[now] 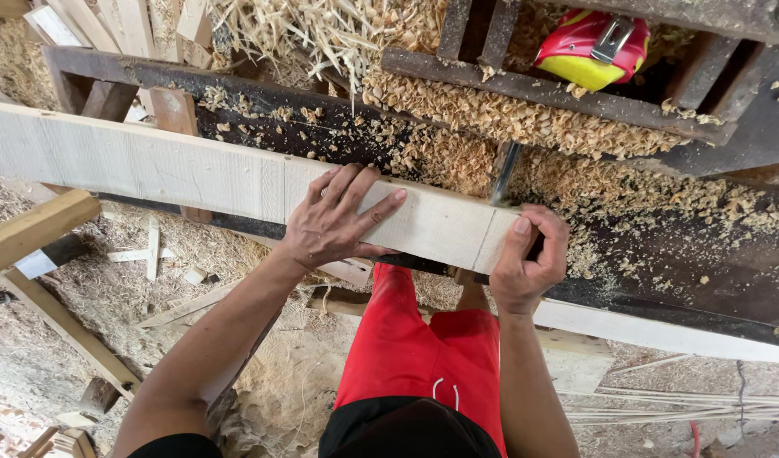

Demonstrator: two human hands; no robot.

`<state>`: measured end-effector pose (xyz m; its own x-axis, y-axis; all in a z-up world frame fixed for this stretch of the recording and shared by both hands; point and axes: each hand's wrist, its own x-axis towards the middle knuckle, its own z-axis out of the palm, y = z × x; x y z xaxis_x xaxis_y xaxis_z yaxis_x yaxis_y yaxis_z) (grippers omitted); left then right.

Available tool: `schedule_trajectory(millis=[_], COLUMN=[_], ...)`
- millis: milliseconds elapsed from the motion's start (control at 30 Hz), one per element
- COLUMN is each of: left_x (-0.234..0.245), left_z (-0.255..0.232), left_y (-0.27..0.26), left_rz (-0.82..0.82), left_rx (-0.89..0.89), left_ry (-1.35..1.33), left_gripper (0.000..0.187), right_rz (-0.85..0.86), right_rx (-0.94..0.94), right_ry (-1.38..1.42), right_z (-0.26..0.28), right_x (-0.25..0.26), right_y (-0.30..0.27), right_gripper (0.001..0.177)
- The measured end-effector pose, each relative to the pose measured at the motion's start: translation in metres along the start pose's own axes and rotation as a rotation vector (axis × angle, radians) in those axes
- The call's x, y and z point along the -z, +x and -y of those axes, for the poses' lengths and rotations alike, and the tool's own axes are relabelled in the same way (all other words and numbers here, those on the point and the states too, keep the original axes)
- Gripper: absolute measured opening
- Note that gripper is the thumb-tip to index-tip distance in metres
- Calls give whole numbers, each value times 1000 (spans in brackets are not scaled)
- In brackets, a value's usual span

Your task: The person processes a long wooden board by hand, feeding it into a woodworking machine and moving it along a guide. They repeatedly pick up and place the board, sliding it through the equipment covered in wood shavings.

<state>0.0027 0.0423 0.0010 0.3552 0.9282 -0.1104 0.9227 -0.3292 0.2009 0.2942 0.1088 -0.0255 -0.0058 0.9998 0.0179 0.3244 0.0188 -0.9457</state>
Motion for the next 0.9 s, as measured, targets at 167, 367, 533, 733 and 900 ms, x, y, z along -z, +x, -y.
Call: schedule_trajectory(millis=[167,367,533,733,900], left_x=[-2,8,9,11,12], left_z=[1,3,0,3,8], left_y=[-5,6,2,7,12], left_rz=[23,9,15,0,18], left_rx=[2,6,15,39,38], left_ry=[-11,-1,-6,-13,-24], left_gripper=[94,97,99,98,97], right_rz=[-19,-32,-11,-17,-14], right_rx=[-48,28,16,25,13], right_ry=[-9,3,-21,-68,-16], right_z=[-7,-1,4,8,5], right_x=[0,-5,-2,0,-9], right_y=[-8,0,3,7,22], right_gripper=[8,10,10,13,11])
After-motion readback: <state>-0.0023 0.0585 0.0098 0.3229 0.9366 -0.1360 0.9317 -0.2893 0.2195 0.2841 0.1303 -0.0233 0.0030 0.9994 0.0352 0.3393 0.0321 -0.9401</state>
